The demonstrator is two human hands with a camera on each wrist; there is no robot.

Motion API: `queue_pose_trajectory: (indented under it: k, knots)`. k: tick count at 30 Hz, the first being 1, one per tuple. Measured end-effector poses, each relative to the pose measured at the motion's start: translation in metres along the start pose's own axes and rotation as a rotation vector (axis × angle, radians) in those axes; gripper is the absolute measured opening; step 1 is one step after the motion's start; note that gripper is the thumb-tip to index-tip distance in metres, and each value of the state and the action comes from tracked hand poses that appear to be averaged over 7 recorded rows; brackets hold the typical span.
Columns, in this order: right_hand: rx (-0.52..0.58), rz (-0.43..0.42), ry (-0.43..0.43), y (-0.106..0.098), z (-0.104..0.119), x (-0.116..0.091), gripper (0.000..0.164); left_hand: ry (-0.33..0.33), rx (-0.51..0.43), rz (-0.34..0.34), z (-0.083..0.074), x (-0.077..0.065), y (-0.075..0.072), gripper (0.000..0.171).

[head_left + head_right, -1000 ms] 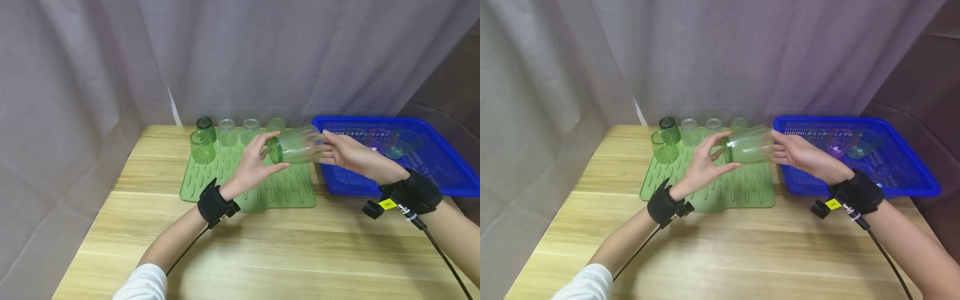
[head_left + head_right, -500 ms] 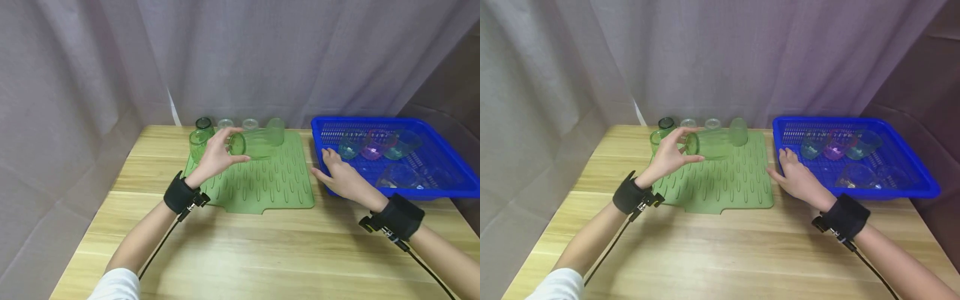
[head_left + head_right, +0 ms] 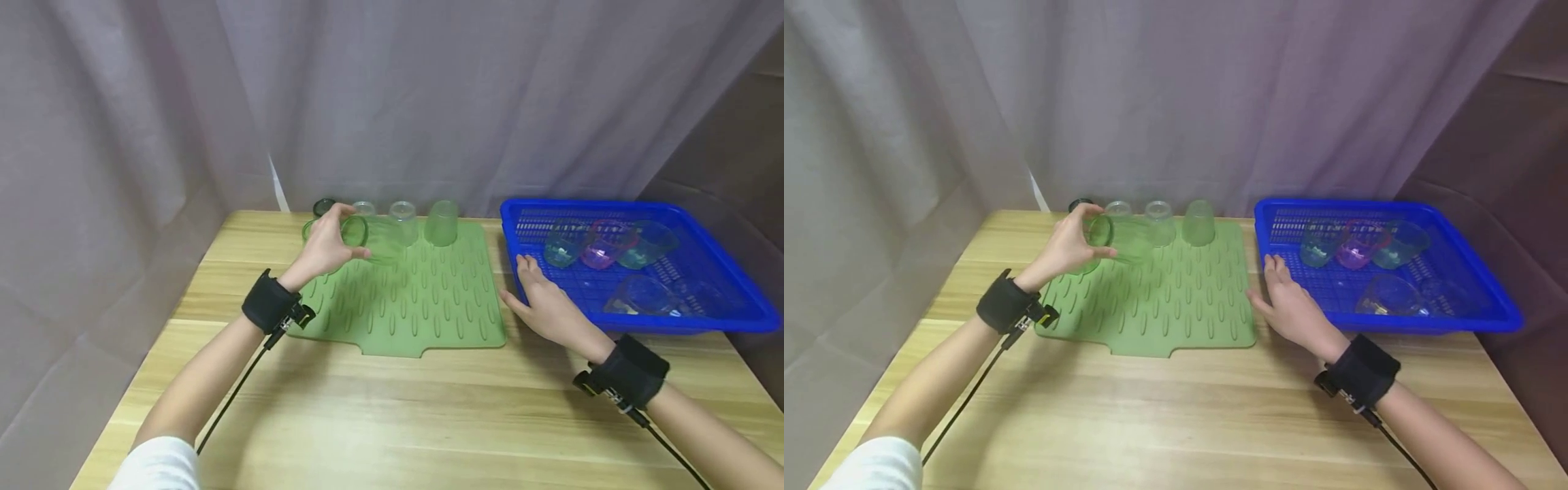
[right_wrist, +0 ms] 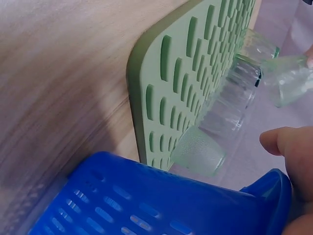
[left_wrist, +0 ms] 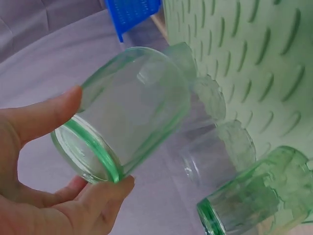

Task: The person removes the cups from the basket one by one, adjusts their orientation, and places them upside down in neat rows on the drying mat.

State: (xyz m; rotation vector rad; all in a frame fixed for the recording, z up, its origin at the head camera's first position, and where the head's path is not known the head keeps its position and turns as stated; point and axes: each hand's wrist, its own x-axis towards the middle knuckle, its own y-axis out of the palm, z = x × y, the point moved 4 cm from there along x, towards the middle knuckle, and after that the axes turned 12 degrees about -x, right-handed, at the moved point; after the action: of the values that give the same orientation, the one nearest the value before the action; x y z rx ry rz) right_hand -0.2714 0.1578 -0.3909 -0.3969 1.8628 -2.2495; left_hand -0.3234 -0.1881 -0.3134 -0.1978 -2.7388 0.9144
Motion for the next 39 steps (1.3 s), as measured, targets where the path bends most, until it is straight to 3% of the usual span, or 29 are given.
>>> queue_pose_trajectory:
  k: [6, 14, 26, 39]
  knots:
    - [-0.004, -0.023, 0.002, -0.001, -0.001, -0.002, 0.076, -0.053, 0.002, 0.017, 0.005, 0.007, 0.0, 0.079]
    - [-0.006, -0.025, 0.008, 0.002, -0.003, -0.003, 0.078, -0.076, 0.041, 0.029, 0.014, 0.018, 0.002, 0.078]
    - [-0.015, -0.081, 0.014, 0.009, -0.002, -0.004, 0.076, -0.069, 0.13, 0.082, 0.026, 0.028, 0.014, 0.077]
    - [-0.053, -0.152, 0.021, 0.008, -0.003, -0.007, 0.074, -0.053, 0.2, 0.087, 0.031, 0.033, 0.027, 0.079]
